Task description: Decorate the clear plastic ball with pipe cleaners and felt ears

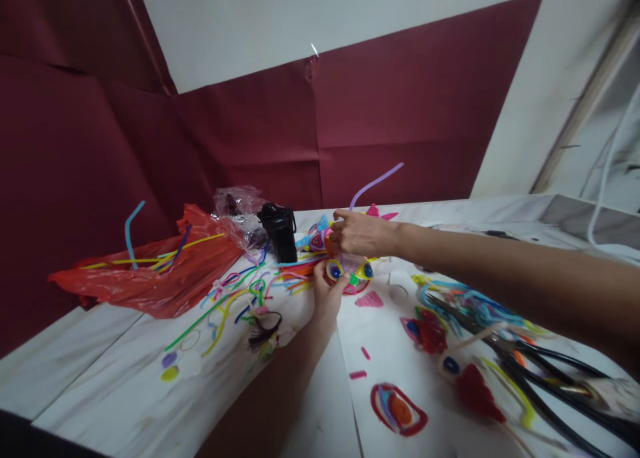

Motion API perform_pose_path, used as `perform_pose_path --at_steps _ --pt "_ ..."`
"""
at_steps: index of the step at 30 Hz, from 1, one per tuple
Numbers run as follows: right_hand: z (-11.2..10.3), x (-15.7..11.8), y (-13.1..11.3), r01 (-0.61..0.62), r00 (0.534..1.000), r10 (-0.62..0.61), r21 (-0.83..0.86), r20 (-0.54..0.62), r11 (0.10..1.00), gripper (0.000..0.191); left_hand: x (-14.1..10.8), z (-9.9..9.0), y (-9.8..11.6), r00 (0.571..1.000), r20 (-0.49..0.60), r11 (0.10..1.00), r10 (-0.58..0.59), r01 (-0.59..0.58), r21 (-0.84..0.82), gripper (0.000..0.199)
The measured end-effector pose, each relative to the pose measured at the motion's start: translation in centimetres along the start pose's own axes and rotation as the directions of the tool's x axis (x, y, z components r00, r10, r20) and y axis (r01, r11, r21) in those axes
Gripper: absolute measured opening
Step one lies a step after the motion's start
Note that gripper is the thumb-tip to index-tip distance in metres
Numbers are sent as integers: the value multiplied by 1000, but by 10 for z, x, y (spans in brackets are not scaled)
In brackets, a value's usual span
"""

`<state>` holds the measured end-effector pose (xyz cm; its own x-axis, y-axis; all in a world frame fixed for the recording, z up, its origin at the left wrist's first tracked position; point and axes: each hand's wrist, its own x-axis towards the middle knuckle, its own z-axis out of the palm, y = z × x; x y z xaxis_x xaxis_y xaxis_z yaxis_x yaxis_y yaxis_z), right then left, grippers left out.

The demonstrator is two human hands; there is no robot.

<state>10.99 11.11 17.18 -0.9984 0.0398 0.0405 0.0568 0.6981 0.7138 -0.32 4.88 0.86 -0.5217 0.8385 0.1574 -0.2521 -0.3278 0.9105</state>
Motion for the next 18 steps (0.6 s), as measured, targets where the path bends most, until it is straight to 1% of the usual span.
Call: perform_pose_path --at_steps 1,2,4,5,9,13,16,18 --pt "-3 1 2 -22 999 21 24 47 999 13 2 -1 -3 999 51 1000 7 -7 -10 48" --pt "-5 3 4 -41 995 36 52 98 998 12 4 -3 -6 997 80 1000 16 -15 -16 47" --pt "-8 5 7 -74 982 53 111 179 991 13 8 -5 -11 996 85 1000 29 -28 -10 45" --pt "-8 5 8 -88 978 60 135 199 987 15 9 -5 -13 996 80 999 35 -35 -6 44" --pt "-7 2 8 -125 975 86 185 207 975 17 10 -5 -15 996 74 998 57 -57 -2 44" --pt "-6 -3 7 -147 974 102 222 204 964 16 10 -6 -14 994 96 999 47 -47 1 43" --pt "-7 -3 6 -165 971 111 255 213 953 17 9 -6 -14 993 107 999 51 -51 -2 45" --pt "-7 0 4 -199 966 139 281 220 939 19 9 -6 -14 993 109 999 53 -53 0 44"
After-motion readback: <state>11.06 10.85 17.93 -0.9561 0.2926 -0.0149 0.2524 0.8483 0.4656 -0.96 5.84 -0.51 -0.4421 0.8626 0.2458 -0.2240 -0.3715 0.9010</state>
